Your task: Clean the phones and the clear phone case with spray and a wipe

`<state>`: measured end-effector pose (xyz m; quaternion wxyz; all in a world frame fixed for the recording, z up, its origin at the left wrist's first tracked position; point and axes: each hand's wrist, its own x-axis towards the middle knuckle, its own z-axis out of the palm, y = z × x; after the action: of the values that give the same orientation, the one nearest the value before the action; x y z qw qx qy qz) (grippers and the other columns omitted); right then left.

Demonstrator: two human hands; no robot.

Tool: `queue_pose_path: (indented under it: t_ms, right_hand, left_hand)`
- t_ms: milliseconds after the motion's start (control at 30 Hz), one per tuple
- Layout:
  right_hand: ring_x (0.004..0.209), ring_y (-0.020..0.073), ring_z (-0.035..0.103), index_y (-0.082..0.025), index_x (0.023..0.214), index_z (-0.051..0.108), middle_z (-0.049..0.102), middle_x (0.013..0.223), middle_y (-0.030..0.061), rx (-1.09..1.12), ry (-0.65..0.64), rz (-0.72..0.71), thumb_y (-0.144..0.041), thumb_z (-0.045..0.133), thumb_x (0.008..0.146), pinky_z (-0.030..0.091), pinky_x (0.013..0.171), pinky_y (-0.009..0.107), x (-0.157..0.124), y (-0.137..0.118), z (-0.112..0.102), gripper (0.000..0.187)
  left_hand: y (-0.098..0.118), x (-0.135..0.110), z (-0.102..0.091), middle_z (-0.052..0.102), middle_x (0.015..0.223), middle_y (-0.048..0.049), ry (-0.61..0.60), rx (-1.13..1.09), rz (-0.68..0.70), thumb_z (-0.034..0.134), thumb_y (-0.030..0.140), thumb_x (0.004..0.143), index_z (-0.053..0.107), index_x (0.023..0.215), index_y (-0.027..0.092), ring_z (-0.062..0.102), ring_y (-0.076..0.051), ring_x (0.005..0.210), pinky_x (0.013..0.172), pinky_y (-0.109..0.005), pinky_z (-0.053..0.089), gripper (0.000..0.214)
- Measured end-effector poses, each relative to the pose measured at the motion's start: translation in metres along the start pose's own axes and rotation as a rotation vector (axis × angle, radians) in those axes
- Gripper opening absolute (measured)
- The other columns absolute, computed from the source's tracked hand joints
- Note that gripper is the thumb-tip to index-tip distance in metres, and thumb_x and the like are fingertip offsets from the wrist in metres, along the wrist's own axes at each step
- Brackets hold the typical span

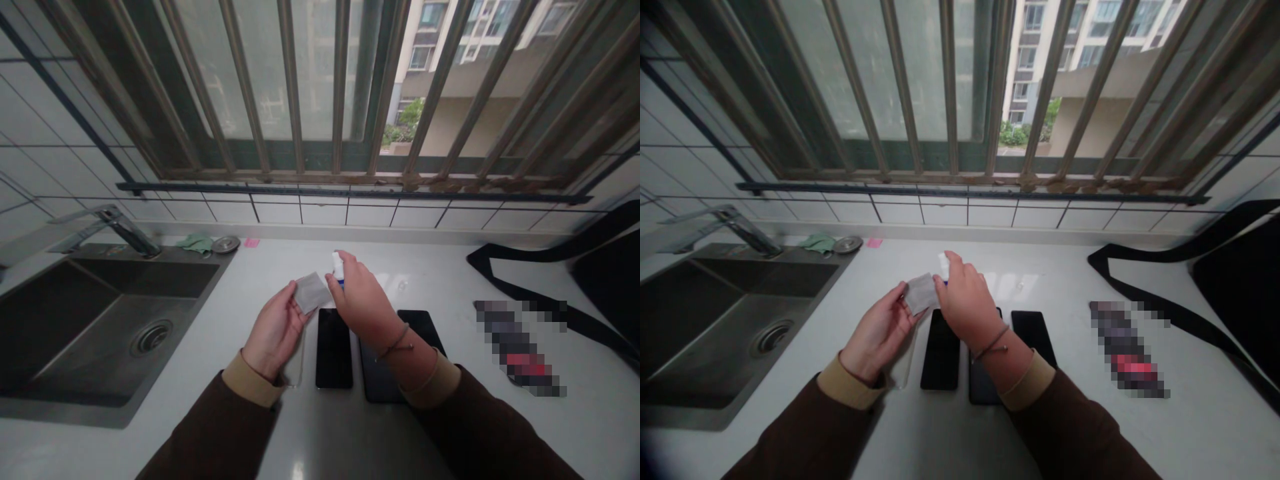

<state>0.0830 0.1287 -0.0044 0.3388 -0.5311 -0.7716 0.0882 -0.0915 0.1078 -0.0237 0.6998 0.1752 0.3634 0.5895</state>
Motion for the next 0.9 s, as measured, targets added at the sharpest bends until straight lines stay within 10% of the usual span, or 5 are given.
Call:
queue_pose_path:
  t_ms: [233,500,900]
  right_hand:
    - [0.082,0.0217,0.066,-0.023,0.103,0.067,0.074,0.091,0.0025,0.293,0.098,0.243,-0.040,0.067,0.095,0.047,0.077,0.033,0.014,0.043,-0.008,0.018]
    - [0.073,0.0176,0.063,-0.019,0.096,0.072,0.076,0.090,0.0030,0.466,0.002,0.353,-0.038,0.073,0.083,0.047,0.070,0.031,0.015,0.072,0.021,0.023]
    - [0.131,0.0334,0.063,-0.020,0.136,0.057,0.066,0.142,0.0165,0.294,0.194,0.259,-0.048,0.078,0.086,0.048,0.113,0.052,0.017,0.052,-0.005,0.061]
  left_hand:
    - [-0.003,-0.002,-0.003,0.083,0.101,-0.0174,0.017,0.089,0.052,0.059,0.011,0.103,0.075,0.104,0.008,0.081,-0.020,0.079,0.077,-0.030,0.070,0.017]
    - [-0.004,-0.005,-0.003,0.084,0.104,-0.0155,-0.006,0.153,0.034,0.067,0.013,0.099,0.079,0.104,0.011,0.082,-0.022,0.085,0.080,-0.032,0.070,0.013]
    - [-0.002,-0.006,0.001,0.084,0.101,-0.0160,-0.036,0.117,0.048,0.069,0.012,0.097,0.079,0.105,0.009,0.083,-0.025,0.092,0.087,-0.034,0.070,0.013]
